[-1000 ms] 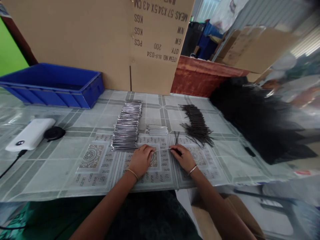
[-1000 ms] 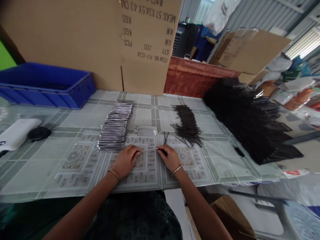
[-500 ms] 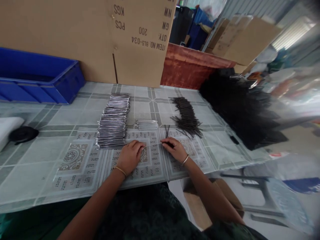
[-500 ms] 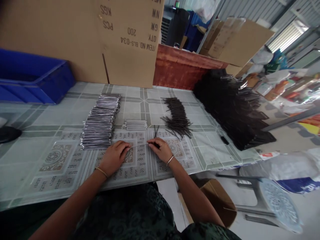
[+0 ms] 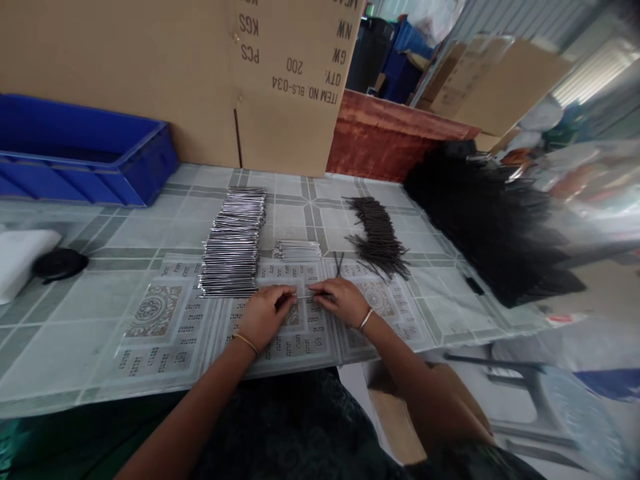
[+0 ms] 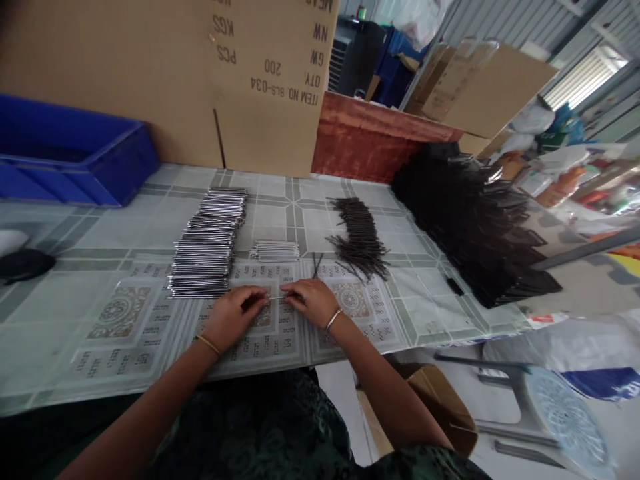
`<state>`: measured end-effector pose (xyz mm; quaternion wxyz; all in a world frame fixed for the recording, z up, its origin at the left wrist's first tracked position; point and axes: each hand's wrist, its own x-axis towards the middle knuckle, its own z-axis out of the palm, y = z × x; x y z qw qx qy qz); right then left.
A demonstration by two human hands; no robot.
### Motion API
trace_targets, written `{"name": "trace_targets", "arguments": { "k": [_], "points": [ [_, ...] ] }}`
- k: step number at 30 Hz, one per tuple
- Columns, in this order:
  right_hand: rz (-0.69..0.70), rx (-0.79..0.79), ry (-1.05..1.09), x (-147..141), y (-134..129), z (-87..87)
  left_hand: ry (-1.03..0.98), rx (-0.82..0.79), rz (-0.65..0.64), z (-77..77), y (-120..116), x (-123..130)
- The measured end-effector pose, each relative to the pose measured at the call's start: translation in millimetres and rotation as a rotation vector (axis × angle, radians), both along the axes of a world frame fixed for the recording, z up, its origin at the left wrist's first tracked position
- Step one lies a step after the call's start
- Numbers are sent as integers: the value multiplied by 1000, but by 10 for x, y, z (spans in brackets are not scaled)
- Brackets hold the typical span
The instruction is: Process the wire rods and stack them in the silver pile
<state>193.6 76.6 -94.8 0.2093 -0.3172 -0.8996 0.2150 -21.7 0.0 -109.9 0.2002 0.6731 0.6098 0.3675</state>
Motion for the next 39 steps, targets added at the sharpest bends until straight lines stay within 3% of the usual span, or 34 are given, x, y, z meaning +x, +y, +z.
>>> {"name": "trace_targets", "arguments": {
  "k": [5,8,10,14,17,21,25,30,32,34,37,39],
  "points": [
    [-18,-92,116,-516,-117,-2,-502,-52,263,29,-79,62],
    [-11,-91,178,-795,-138,17,-573,9,390,89,-165,-13],
    [2,-75,191,-994,-123,58,-468,95,425,148,-231,-141],
    [38,-10,122,-1496,-73,162,2,213,451,269,-361,-495],
    [81,65,-5,-1882,-64,181,310,176,530,290,-432,-704],
    [123,162,-131,-2134,-121,155,450,106,554,214,-465,-808],
    [87,224,-63,-1817,-134,205,418,84,534,166,-470,-812],
    [-319,273,-12,-707,270,134,423,112,548,240,-453,-730],
    [-511,243,-70,-296,474,15,441,114,456,279,-377,-612],
    [-616,187,-139,-28,619,-107,454,110,303,303,-235,-435],
    [-609,127,-208,121,702,-202,491,93,76,308,69,-119],
    [-601,115,-232,143,703,-194,546,61,-9,299,281,61]
  ]
}}
